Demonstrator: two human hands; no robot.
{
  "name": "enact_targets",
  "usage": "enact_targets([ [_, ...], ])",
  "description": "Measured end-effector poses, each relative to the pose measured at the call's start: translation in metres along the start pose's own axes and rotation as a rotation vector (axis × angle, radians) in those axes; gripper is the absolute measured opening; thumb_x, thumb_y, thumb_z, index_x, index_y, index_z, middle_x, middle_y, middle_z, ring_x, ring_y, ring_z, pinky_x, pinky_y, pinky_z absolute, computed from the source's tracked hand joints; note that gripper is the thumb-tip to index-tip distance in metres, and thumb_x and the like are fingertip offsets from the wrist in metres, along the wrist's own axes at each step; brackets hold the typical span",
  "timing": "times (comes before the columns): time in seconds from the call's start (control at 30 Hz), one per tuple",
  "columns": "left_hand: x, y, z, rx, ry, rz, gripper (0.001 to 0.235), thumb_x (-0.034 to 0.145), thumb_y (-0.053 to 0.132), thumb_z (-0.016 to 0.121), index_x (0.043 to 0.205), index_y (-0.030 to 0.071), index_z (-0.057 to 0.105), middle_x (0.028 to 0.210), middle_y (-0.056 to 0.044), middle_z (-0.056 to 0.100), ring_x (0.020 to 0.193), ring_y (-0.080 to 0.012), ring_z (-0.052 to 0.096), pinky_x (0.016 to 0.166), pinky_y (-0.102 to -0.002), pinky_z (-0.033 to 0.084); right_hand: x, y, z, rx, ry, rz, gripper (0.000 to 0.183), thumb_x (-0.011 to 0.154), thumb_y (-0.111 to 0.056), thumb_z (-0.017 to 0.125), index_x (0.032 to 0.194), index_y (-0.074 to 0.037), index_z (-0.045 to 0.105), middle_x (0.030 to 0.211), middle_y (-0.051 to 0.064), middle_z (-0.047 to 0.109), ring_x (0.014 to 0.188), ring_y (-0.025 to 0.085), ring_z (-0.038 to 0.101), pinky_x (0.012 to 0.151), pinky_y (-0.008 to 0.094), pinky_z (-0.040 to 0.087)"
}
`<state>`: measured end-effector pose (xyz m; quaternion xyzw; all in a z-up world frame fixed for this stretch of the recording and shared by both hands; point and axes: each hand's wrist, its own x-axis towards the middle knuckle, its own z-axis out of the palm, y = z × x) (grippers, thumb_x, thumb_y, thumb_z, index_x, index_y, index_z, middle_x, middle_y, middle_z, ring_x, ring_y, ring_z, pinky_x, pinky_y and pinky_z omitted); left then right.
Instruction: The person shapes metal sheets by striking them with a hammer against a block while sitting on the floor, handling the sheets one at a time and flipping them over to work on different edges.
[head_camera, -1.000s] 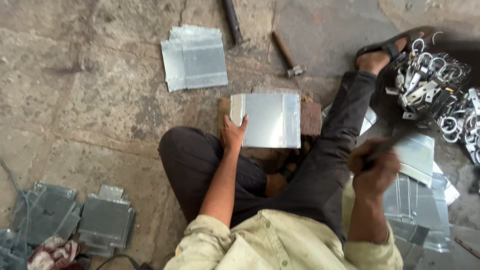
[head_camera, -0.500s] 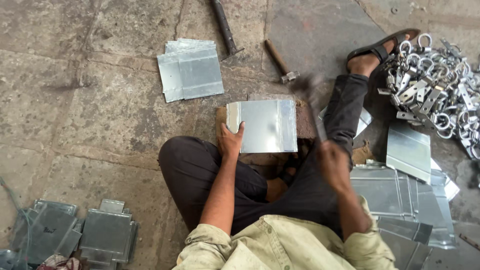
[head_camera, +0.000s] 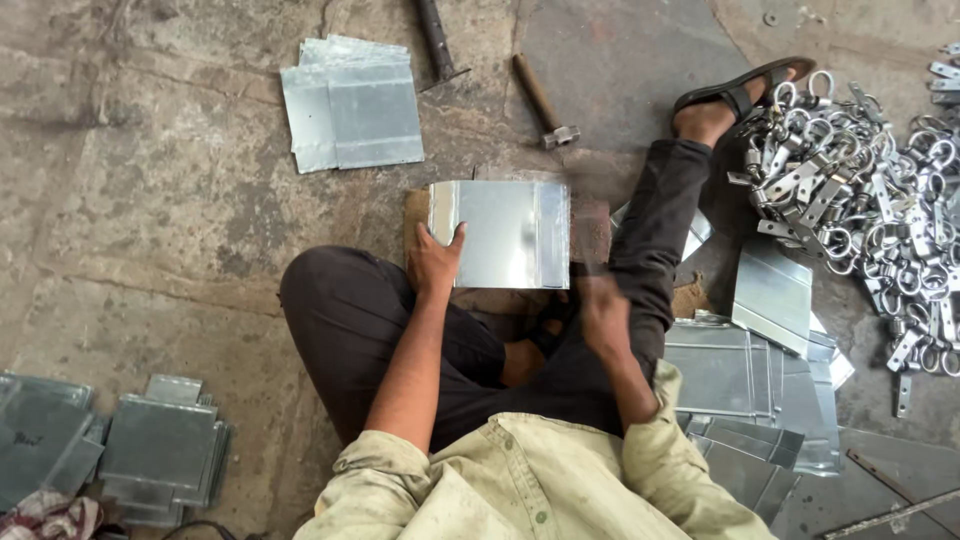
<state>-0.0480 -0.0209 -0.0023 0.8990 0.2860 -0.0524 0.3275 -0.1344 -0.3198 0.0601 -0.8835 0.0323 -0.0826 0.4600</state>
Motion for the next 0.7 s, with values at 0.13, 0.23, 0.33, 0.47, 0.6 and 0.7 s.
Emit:
enact_targets([
  [0.13,0.021,-0.010,0.015,-0.108,0.098,0.101,0.108,0.079,0.080,0.067,0.143,-0.005,0.047,0.126,-0.032,0.064,0.110,-0.0484,0.065,0.088,-0.054,0.054,0.002,-0.033,-0.016,-0.018,-0.130,0.372,0.044,0.108,-0.041,0.051,0.092,-0.003,0.067,0.067,0.008,0.060,0.060,0.018,0.056,0.053,0.034,0.044],
  [0.23,0.013,-0.028,0.038,-0.125,0.052,0.074,0.105,0.080,0.079,0.064,0.144,-0.004,0.048,0.125,-0.032,0.065,0.114,-0.0478,0.065,0.094,-0.053,0.053,0.000,-0.071,-0.043,0.206,-0.129,0.447,0.048,0.109,-0.043,0.047,0.083,-0.004,0.060,0.062,0.001,0.050,0.050,0.012,0.046,0.045,0.030,0.036],
  [0.33,0.029,-0.027,0.045,-0.166,0.138,0.163,0.106,0.081,0.078,0.067,0.143,-0.006,0.047,0.125,-0.034,0.064,0.114,-0.0513,0.062,0.095,-0.055,0.051,0.007,-0.092,-0.054,0.422,-0.065,0.287,0.050,0.109,-0.045,0.046,0.080,-0.006,0.058,0.059,0.000,0.047,0.047,0.008,0.042,0.043,0.026,0.031],
  [0.47,0.019,-0.023,0.033,-0.128,0.071,0.088,0.098,0.078,0.077,0.067,0.136,-0.001,0.054,0.119,-0.030,0.068,0.112,-0.0484,0.065,0.096,-0.054,0.052,-0.007,-0.092,-0.048,0.739,0.009,0.299,0.050,0.104,-0.049,0.043,0.087,-0.005,0.058,0.055,0.003,0.050,0.039,0.012,0.044,0.035,0.028,0.033],
  [0.6,0.023,-0.021,0.037,-0.096,0.124,0.111,0.096,0.077,0.079,0.066,0.128,-0.002,0.058,0.113,-0.029,0.072,0.107,-0.0479,0.068,0.092,-0.053,0.054,-0.012,-0.084,-0.041,0.979,-0.036,0.176,0.049,0.106,-0.047,0.045,0.094,-0.001,0.056,0.059,0.003,0.048,0.041,0.011,0.043,0.036,0.027,0.033],
  [0.7,0.033,-0.020,0.036,-0.065,0.207,0.144,0.102,0.074,0.079,0.067,0.134,-0.003,0.055,0.109,-0.032,0.070,0.101,-0.0496,0.068,0.087,-0.054,0.054,-0.014,-0.078,-0.035,1.024,-0.050,0.295,0.048,0.103,-0.047,0.045,0.092,0.000,0.055,0.056,0.004,0.046,0.037,0.012,0.039,0.033,0.027,0.029],
])
